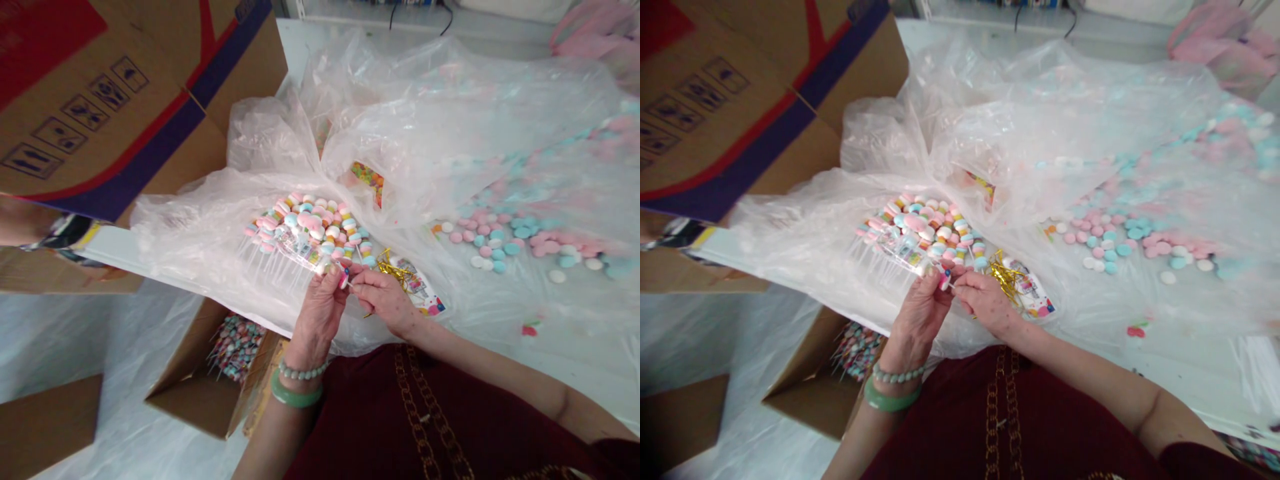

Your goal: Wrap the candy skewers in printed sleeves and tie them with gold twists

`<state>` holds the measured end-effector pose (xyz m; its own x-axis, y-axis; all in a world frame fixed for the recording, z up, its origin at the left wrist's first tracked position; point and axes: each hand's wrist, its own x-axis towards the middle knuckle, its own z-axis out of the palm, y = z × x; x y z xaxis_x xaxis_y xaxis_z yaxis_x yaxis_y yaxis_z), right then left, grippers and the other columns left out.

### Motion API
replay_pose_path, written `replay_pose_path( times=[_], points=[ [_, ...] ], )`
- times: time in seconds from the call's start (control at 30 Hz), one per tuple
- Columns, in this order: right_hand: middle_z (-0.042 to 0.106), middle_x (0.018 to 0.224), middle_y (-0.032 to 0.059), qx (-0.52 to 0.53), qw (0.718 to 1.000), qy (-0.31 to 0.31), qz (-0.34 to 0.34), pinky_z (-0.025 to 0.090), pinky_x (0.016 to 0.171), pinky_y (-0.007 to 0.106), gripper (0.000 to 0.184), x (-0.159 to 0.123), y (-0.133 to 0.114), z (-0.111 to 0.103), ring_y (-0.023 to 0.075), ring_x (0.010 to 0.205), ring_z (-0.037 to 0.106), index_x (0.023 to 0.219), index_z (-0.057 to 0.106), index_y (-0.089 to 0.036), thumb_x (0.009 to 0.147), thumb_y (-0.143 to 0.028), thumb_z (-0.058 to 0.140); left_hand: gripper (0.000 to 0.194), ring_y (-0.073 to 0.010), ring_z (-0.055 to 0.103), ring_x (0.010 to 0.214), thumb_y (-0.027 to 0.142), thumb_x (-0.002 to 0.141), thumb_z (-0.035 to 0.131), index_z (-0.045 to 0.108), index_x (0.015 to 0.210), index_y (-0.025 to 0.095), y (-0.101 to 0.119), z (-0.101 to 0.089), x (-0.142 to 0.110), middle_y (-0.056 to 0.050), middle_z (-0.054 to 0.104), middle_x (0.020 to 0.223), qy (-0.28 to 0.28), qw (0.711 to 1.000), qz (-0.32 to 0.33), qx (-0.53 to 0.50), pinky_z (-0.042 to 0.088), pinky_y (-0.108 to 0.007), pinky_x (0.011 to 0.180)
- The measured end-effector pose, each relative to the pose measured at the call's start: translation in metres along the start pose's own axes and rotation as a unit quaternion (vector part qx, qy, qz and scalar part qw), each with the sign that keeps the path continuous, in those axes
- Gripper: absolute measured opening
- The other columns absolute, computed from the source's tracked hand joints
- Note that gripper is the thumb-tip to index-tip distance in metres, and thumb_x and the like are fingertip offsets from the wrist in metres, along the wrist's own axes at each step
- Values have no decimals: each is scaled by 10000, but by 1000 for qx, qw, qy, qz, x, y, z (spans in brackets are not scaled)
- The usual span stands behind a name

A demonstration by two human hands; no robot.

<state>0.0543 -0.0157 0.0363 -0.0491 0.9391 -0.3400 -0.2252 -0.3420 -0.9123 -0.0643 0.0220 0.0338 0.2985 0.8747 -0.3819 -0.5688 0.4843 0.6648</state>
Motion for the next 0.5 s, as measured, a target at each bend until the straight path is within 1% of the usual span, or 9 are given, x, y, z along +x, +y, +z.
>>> replay_pose_path(
  times=[0.07, 0.17, 0.23, 0.3, 0.4, 0.47, 0.5],
  points=[
    [375, 444, -86, 51, 998, 0, 23, 183, 403, 209, 156, -1, -1, -1, 57, 403, 284, 679, 568, -173, 748, -311, 589, 301, -163, 648, 844, 344, 649, 812, 680, 857, 171, 1, 0, -1, -29, 693, 875, -7, 1000, -23, -14, 511, -284, 797],
    [352, 421, -99, 89, 994, -19, 59, 106, 375, 213, 172, -5, -2, -7, 48, 370, 214, 733, 589, -166, 724, -336, 614, 371, -199, 637, 945, 406, 678, 783, 667, 959, 193, 9, -1, -1, -48, 687, 988, -13, 998, -39, -42, 508, -341, 841],
    [366, 408, -96, 81, 994, -24, 76, 90, 366, 216, 163, -9, 0, -9, 45, 357, 198, 721, 592, -161, 709, -323, 612, 384, -209, 628, 976, 443, 704, 754, 655, 995, 212, 16, -2, 0, -39, 679, 1015, -12, 997, -19, -77, 499, -382, 880],
    [362, 394, -98, 68, 994, -11, 89, 85, 363, 219, 152, -11, 2, -8, 45, 348, 185, 705, 587, -164, 701, -314, 607, 317, -178, 635, 914, 415, 728, 742, 654, 957, 214, 19, -2, 0, -11, 675, 930, -5, 995, 11, -102, 490, -377, 900],
    [348, 392, -98, 40, 997, 23, 63, 116, 375, 221, 160, -13, 4, -1, 50, 357, 217, 679, 568, -174, 706, -323, 616, 235, -136, 625, 802, 359, 739, 742, 644, 875, 195, 14, 4, -5, 12, 638, 795, 5, 995, 56, -83, 496, -320, 859],
    [355, 406, -92, 18, 999, 37, 29, 143, 390, 224, 216, -13, 3, 5, 53, 375, 248, 627, 523, -184, 720, -349, 627, 233, -134, 618, 779, 367, 744, 733, 632, 849, 185, 5, 10, -11, 5, 626, 779, 11, 996, 69, -59, 505, -285, 790],
    [356, 413, -89, 9, 999, 39, 15, 152, 396, 226, 260, -13, 2, 7, 53, 383, 255, 598, 491, -190, 728, -366, 630, 236, -135, 616, 776, 374, 747, 727, 627, 839, 181, 2, 12, -14, -1, 626, 782, 12, 996, 66, -55, 506, -273, 762]
  ],
)
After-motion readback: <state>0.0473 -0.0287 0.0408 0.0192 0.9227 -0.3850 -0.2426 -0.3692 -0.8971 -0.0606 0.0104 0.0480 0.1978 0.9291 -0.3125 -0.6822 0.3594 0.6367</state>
